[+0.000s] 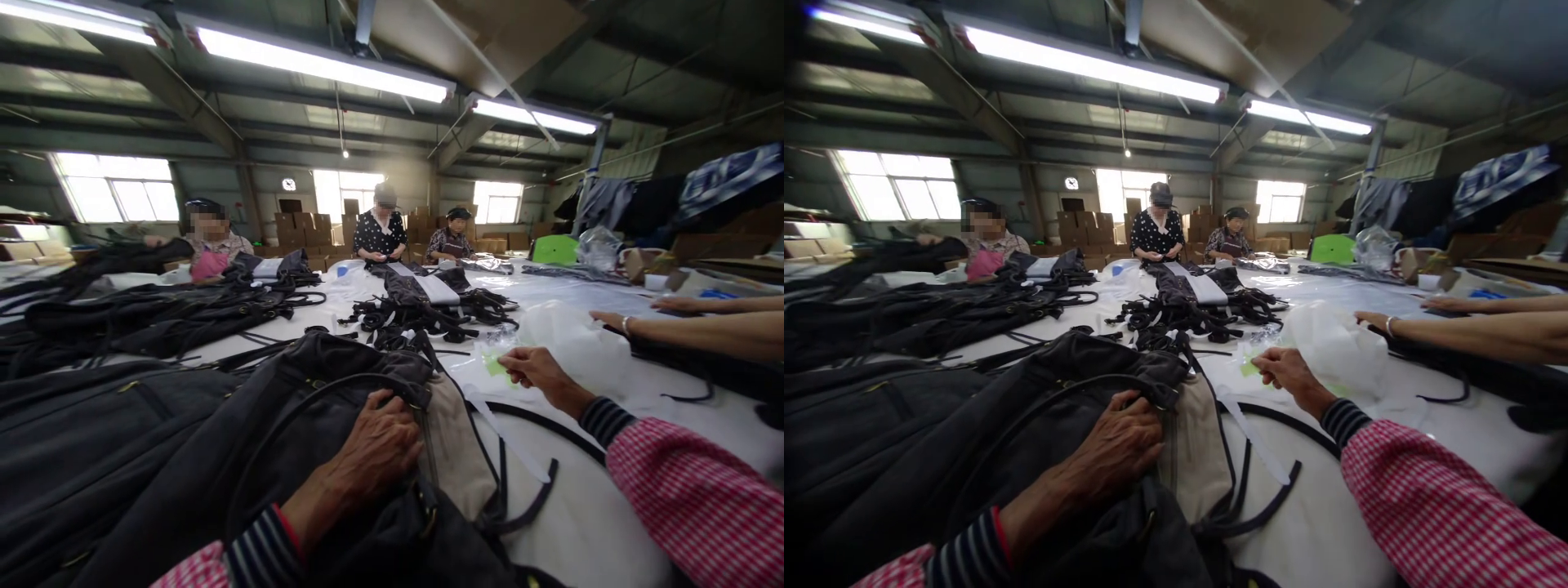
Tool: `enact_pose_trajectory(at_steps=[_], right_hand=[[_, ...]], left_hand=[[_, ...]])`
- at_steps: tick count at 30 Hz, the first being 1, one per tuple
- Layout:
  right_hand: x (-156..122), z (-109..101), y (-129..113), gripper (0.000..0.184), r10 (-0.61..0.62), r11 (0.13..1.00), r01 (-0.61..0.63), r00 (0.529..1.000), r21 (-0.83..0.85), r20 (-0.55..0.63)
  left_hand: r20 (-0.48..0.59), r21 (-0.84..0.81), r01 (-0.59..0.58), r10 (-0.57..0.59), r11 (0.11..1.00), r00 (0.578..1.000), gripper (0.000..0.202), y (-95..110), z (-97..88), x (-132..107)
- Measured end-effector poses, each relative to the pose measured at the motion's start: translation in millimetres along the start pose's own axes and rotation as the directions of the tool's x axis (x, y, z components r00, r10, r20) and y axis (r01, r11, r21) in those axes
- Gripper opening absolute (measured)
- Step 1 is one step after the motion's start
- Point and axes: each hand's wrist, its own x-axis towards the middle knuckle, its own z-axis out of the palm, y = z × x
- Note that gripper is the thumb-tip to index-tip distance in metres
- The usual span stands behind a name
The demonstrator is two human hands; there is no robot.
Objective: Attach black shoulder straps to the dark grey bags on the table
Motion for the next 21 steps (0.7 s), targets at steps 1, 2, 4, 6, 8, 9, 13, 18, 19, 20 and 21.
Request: enact_pose_trajectory(at_steps=[1, 2, 4, 6, 8, 9, 13, 18, 19, 20, 21], right_hand=[[-7.2, 8.2, -7.2, 0.031, -0.013, 1.0, 0.012, 0.996, 0.017, 0.084], [-15.4, 17.6, -14.7, 0.031, -0.026, 0.999, 0.021, 0.983, 0.031, 0.183], [-32.6, 39.9, -28.5, 0.03, -0.04, 0.998, 0.019, 0.919, 0.057, 0.393], [-47.6, 64.1, -37.5, 0.026, -0.035, 0.997, -0.006, 0.84, 0.074, 0.542], [-57.3, 86.0, -39.9, 0.018, -0.041, 0.999, 0.011, 0.786, 0.052, 0.617], [-59.7, 94.6, -39.2, 0.012, -0.053, 0.998, 0.05, 0.772, 0.023, 0.633], [-57.2, 110.9, -33.4, 0.024, -0.16, 0.946, 0.29, 0.81, -0.147, 0.565], [-47.7, 123.9, -31.0, 0.02, -0.365, 0.693, 0.54, 0.835, -0.478, 0.413], [-45.8, 130.9, -29.2, 0.019, -0.37, 0.626, 0.559, 0.827, -0.543, 0.424], [-43.5, 139.5, -26.7, 0.021, -0.368, 0.557, 0.585, 0.811, -0.59, 0.456], [-40.6, 149.0, -24.0, 0.021, -0.379, 0.464, 0.62, 0.784, -0.632, 0.491]], left_hand=[[0.007, 0.007, 0.001, -0.001, 1.0, 1.0, 0.025, 0.6, -1.4, -0.1], [0.014, 0.013, 0.002, -0.003, 1.0, 1.0, 0.026, 1.2, -2.6, 0.0], [0.028, 0.021, 0.019, -0.02, 1.0, 0.999, 0.024, 3.0, -4.8, 0.8], [0.057, 0.027, 0.06, -0.061, 0.998, 0.996, 0.015, 6.1, -7.7, 2.7], [0.08, 0.033, 0.128, -0.13, 0.991, 0.988, 0.018, 10.6, -12.0, 5.5], [0.081, 0.033, 0.173, -0.175, 0.984, 0.981, 0.029, 13.1, -14.5, 7.1], [0.051, 0.006, 0.365, -0.365, 0.931, 0.93, 0.064, 21.6, -23.9, 12.5], [0.052, -0.014, 0.407, -0.405, 0.914, 0.913, 0.067, 21.5, -20.1, 10.8], [0.045, -0.019, 0.406, -0.405, 0.914, 0.913, 0.067, 19.4, -16.5, 9.7], [0.036, -0.023, 0.406, -0.405, 0.914, 0.914, 0.068, 16.6, -12.4, 8.9], [0.031, -0.026, 0.402, -0.401, 0.915, 0.916, 0.071, 13.5, -8.5, 8.7]])
